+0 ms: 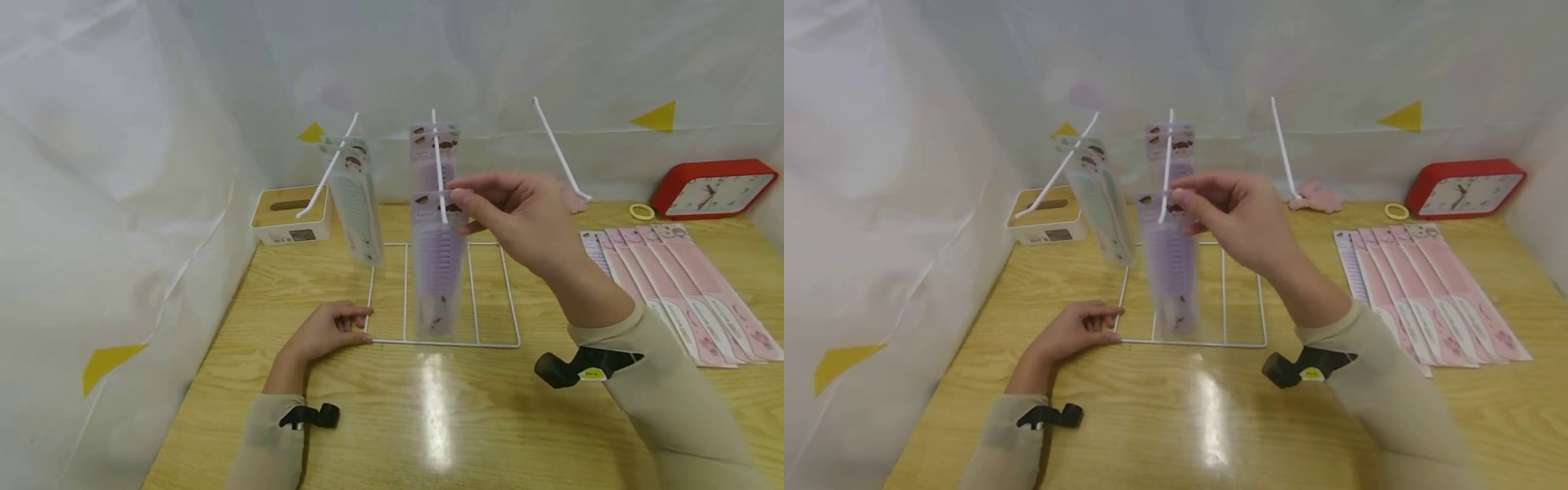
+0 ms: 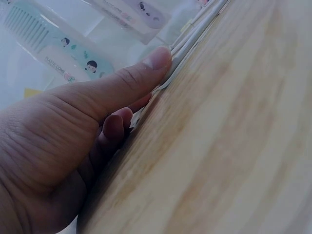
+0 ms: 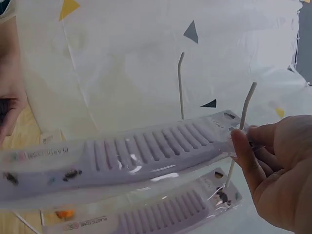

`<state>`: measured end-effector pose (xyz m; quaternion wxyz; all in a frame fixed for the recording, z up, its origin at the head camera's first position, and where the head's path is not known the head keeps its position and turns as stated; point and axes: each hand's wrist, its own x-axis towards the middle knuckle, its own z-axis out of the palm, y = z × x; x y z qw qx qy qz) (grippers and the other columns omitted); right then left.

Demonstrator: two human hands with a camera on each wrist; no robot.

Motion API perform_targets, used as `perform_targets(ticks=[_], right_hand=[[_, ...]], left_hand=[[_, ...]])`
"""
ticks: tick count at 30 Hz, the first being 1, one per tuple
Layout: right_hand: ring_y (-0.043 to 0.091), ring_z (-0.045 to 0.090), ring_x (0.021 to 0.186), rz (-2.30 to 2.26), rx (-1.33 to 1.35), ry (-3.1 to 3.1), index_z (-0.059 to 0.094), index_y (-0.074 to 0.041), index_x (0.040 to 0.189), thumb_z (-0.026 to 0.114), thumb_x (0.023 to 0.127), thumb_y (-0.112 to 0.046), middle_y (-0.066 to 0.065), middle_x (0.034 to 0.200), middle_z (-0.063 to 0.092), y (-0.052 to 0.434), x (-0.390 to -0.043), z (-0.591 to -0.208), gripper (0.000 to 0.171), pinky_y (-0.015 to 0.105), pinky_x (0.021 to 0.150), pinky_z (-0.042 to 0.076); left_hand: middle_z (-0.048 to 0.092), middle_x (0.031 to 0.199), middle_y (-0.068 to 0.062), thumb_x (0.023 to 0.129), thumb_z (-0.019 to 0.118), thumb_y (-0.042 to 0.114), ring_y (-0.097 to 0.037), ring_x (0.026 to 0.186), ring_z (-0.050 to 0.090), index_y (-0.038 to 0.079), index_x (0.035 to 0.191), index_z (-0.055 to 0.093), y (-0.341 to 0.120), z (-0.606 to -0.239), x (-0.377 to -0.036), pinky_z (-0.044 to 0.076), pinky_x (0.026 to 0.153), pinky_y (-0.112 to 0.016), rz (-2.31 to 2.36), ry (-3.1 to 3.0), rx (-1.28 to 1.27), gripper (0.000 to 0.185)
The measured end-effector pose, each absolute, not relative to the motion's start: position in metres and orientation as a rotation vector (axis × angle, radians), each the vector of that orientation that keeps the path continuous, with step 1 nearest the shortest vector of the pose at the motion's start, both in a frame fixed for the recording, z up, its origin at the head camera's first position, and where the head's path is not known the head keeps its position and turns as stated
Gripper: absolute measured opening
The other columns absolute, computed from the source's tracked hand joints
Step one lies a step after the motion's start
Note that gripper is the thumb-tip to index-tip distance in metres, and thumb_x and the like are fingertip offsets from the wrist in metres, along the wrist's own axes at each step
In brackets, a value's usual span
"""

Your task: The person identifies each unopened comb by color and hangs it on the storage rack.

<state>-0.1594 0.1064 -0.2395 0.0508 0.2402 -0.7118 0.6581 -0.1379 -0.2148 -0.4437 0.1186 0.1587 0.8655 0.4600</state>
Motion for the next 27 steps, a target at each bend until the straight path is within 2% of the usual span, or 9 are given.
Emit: perform_targets(ticks=[6, 14, 20, 27], right_hand=[[0.013, 0.071, 0.074, 2.316, 0.591, -1.928, 0.078, -0.001, 0.098, 0.076, 0.087, -0.006, 0.003, 0.088, 0.076, 0.102, -0.192, -0.249, 0.012, 0.028, 0.071, 0.06], [0.013, 0.07, 0.077, 2.367, 0.529, -1.806, 0.078, -0.001, 0.096, 0.077, 0.087, -0.008, 0.005, 0.089, 0.075, 0.098, -0.229, -0.254, 0.012, 0.028, 0.072, 0.06], [0.012, 0.069, 0.076, 2.336, 0.455, -1.801, 0.079, -0.004, 0.092, 0.08, 0.085, -0.009, 0.002, 0.087, 0.076, 0.093, -0.243, -0.253, 0.009, 0.027, 0.068, 0.06], [0.012, 0.072, 0.079, 2.306, 0.447, -1.794, 0.079, -0.004, 0.096, 0.08, 0.084, -0.005, 0.001, 0.087, 0.077, 0.099, -0.248, -0.258, 0.012, 0.025, 0.068, 0.059]], left_hand=[[0.069, 0.092, -0.006, 0.078, 0.087, 0.019, -0.011, 0.069, 0.052, 0.013, 0.122, 0.073, -0.218, -0.452, -0.142, 0.044, 0.063, -0.022, 1.367, 2.531, 0.485, 0.047], [0.068, 0.091, -0.002, 0.078, 0.087, 0.025, -0.013, 0.071, 0.054, 0.017, 0.122, 0.074, -0.218, -0.451, -0.143, 0.046, 0.063, -0.023, 1.366, 2.519, 0.501, 0.046], [0.068, 0.091, -0.002, 0.079, 0.086, 0.024, -0.012, 0.071, 0.054, 0.015, 0.122, 0.073, -0.219, -0.453, -0.143, 0.046, 0.064, -0.023, 1.366, 2.518, 0.51, 0.046], [0.068, 0.091, -0.001, 0.079, 0.086, 0.026, -0.012, 0.072, 0.054, 0.015, 0.122, 0.073, -0.222, -0.451, -0.142, 0.046, 0.065, -0.023, 1.344, 2.537, 0.52, 0.047]])
